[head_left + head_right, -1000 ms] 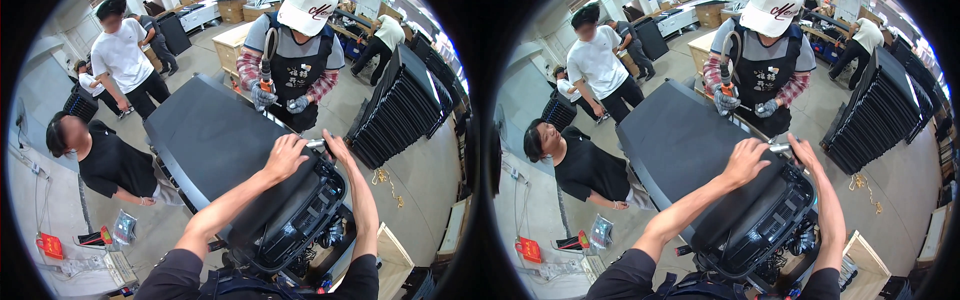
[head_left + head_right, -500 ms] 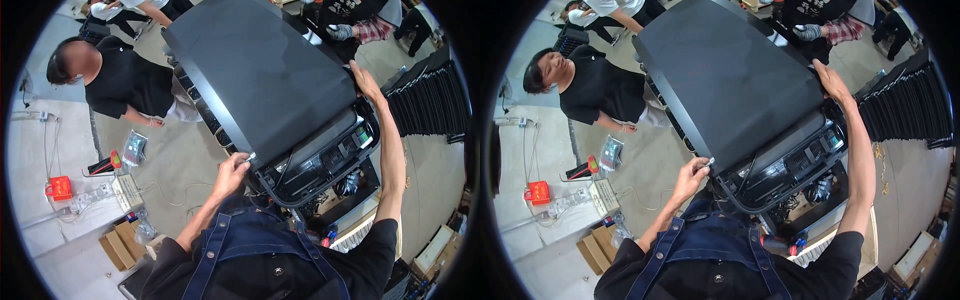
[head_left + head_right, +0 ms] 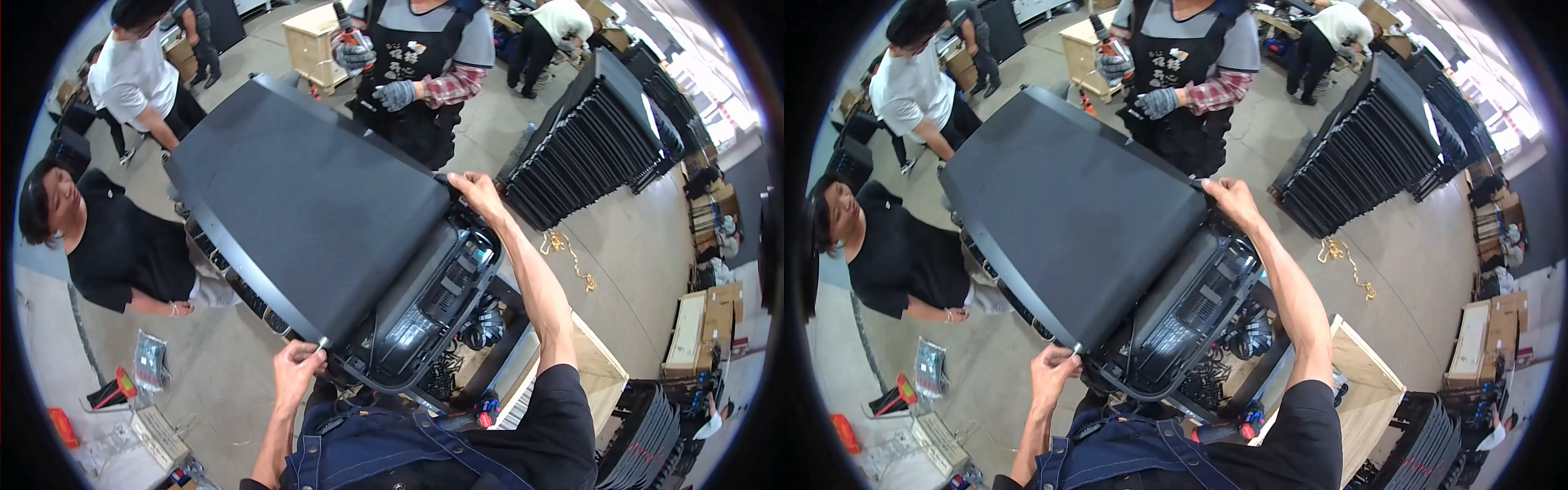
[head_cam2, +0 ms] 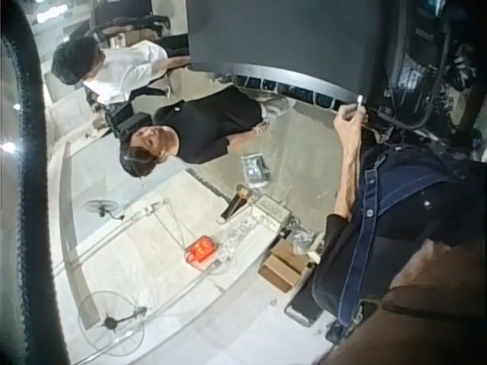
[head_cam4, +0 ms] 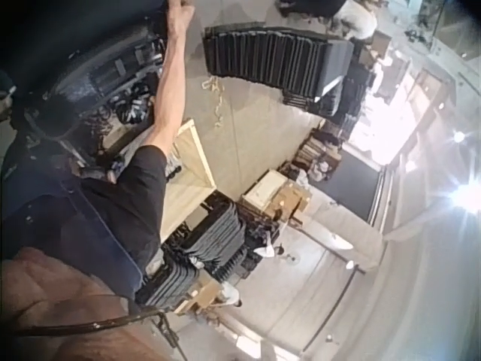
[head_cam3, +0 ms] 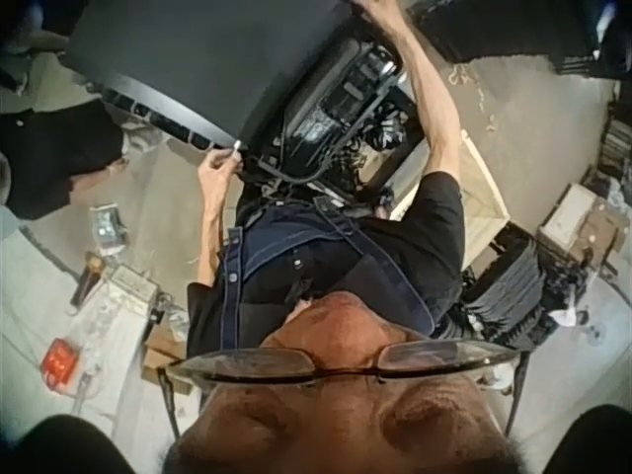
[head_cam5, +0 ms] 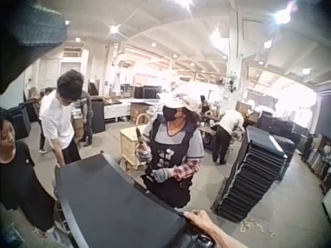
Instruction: Assemble a motorized treadmill by installing components and securing parts with power tools.
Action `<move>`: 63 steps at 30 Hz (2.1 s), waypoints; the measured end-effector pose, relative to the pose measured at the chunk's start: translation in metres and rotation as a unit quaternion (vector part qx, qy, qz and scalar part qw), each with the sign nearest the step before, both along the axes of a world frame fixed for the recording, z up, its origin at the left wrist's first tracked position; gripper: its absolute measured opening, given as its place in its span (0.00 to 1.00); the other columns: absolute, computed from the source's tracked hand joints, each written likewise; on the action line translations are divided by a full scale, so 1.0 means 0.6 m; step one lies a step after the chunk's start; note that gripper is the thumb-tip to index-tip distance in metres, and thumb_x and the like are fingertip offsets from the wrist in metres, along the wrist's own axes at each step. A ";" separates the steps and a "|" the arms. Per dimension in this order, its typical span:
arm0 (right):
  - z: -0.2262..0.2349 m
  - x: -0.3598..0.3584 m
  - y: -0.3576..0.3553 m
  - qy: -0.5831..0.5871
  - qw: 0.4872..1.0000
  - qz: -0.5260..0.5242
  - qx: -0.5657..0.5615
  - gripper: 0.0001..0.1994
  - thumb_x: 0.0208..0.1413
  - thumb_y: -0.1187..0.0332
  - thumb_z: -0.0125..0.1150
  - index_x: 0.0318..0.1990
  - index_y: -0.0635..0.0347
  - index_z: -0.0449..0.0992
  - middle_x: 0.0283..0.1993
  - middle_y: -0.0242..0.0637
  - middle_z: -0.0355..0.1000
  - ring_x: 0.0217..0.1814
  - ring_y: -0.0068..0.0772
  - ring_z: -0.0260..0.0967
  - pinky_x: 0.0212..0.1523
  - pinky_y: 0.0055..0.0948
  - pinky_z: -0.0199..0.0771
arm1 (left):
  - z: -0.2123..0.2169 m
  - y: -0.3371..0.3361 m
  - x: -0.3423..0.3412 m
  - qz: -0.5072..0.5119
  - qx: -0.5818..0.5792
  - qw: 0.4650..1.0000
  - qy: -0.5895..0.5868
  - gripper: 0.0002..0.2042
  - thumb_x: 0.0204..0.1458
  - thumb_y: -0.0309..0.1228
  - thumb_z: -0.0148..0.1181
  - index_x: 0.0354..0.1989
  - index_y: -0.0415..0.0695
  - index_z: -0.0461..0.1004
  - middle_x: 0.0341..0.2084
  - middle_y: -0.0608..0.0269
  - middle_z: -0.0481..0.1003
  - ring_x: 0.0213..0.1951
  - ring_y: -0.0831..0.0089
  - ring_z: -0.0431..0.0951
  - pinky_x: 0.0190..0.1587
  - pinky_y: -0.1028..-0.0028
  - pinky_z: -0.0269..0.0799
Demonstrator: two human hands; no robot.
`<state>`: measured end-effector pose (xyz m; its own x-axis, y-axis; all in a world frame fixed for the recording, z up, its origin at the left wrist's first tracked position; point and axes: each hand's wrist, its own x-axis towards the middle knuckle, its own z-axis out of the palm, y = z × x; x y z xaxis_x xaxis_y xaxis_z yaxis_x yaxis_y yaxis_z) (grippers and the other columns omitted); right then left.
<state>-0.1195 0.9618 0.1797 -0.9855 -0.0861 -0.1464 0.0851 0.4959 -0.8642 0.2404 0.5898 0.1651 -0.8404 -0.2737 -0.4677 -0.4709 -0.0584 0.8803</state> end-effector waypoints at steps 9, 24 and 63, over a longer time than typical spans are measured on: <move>-0.039 0.079 0.111 -0.049 0.996 -0.068 0.043 0.21 0.58 0.51 0.64 0.27 0.63 0.81 0.23 0.29 0.75 0.21 0.20 0.67 0.25 0.25 0.69 | 0.000 0.084 0.038 -0.059 -0.119 0.989 0.067 0.06 0.53 0.22 0.69 0.36 0.33 0.80 0.25 0.62 0.81 0.27 0.82 0.78 0.32 0.77 0.75; -0.143 0.071 0.109 0.060 0.966 -0.216 -0.131 0.20 0.58 0.52 0.70 0.27 0.62 0.81 0.23 0.28 0.72 0.22 0.15 0.64 0.24 0.19 0.62 | -0.042 0.114 0.010 -0.138 -0.310 0.932 0.127 0.06 0.51 0.24 0.68 0.32 0.37 0.76 0.26 0.52 0.79 0.28 0.57 0.83 0.31 0.64 0.77; -0.424 0.699 -0.025 -0.151 0.928 -0.285 0.184 0.19 0.49 0.71 0.65 0.49 0.68 0.74 0.35 0.54 0.79 0.40 0.55 0.80 0.42 0.49 0.79 | -0.020 0.028 -0.084 -0.418 -0.345 0.794 0.275 0.09 0.51 0.27 0.70 0.41 0.42 0.82 0.33 0.60 0.80 0.32 0.68 0.78 0.35 0.71 0.74</move>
